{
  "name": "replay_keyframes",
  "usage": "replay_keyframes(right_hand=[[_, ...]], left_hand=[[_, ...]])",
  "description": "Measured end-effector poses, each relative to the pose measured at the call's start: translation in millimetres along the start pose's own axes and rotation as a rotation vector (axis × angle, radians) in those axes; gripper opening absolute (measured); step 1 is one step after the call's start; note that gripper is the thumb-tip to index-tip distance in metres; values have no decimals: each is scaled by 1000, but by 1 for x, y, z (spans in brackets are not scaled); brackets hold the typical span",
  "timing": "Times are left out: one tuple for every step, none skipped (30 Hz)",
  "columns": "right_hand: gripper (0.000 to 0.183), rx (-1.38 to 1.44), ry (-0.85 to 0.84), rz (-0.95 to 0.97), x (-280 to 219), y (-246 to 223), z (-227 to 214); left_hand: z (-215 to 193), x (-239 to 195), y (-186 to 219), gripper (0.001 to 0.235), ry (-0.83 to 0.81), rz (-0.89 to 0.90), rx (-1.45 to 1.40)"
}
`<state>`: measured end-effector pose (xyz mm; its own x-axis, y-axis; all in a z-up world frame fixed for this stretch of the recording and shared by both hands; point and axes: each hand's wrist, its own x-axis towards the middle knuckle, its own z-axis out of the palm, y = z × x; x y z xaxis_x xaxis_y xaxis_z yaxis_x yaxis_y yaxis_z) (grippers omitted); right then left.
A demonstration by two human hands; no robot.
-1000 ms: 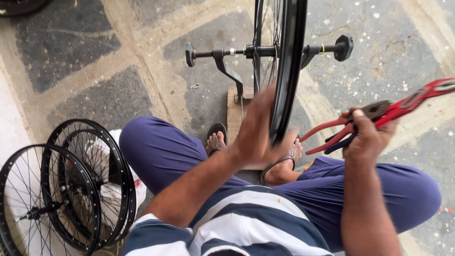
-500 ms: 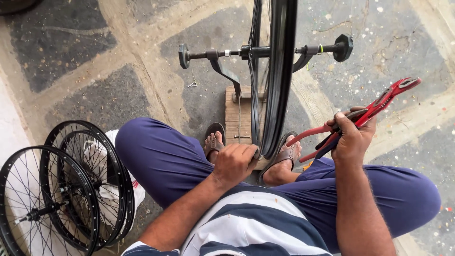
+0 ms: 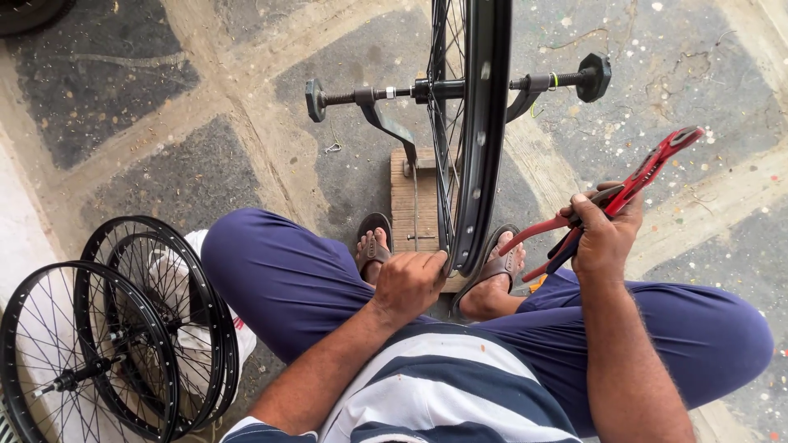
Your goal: The person sits on the ground and mounts a bicycle wheel onto a truing stand. They use two pairs of pliers to adjust the tension of the spokes, rotating the wheel periodically to check alignment and make further adjustments.
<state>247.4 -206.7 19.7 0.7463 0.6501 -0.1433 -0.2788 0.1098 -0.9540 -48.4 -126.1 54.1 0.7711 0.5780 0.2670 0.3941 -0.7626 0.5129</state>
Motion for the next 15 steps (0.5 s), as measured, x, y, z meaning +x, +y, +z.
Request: replay_keyframes(right_hand=[[36,-5,-8,-4,0,1,1],[36,-22,-10,-7,0,1,0],[36,-38,-12,-11,1,2,0],[35,-56,-13,-15,1,2,-2],[36,-63,-7,-21,1,2,-4],[36,-67,0,-32,3,1,-6],[36,-72,8,-43,5,1,-8],[36,-86,25,-45,6,1,-11],[36,-101,42,-47,9,1,-13],[35,-113,63,-49,10,2,-15],[36,-87,89,-28,13,4,-17],[36,-57,111,-5,15,8,-16],[36,-27,133,17,18,12,-15],[36,-29,139,32,21,17,-13],[35,-30,145,48,25,22,-12]], left_hand=[[0,1,-2,23,-1,1,0],[1,1,-2,24,-2,2,-1],[0,1,-3,23,-6,1,-11],[-1,0,-3,22,-9,1,-22],[-2,0,-4,21,-12,0,-33],[-3,1,-4,21,-10,4,-30],[-4,2,-3,21,-8,9,-26],[-3,3,-3,22,-9,20,-26],[-3,4,-1,22,-10,15,-21],[-2,5,-1,21,-13,14,-16],[-2,5,-1,21,-17,13,-11],[-1,4,0,20,-25,11,-16],[0,3,0,20,-32,8,-20],[0,4,-2,19,-38,6,-23],[-2,5,-5,16,-87,14,-1]])
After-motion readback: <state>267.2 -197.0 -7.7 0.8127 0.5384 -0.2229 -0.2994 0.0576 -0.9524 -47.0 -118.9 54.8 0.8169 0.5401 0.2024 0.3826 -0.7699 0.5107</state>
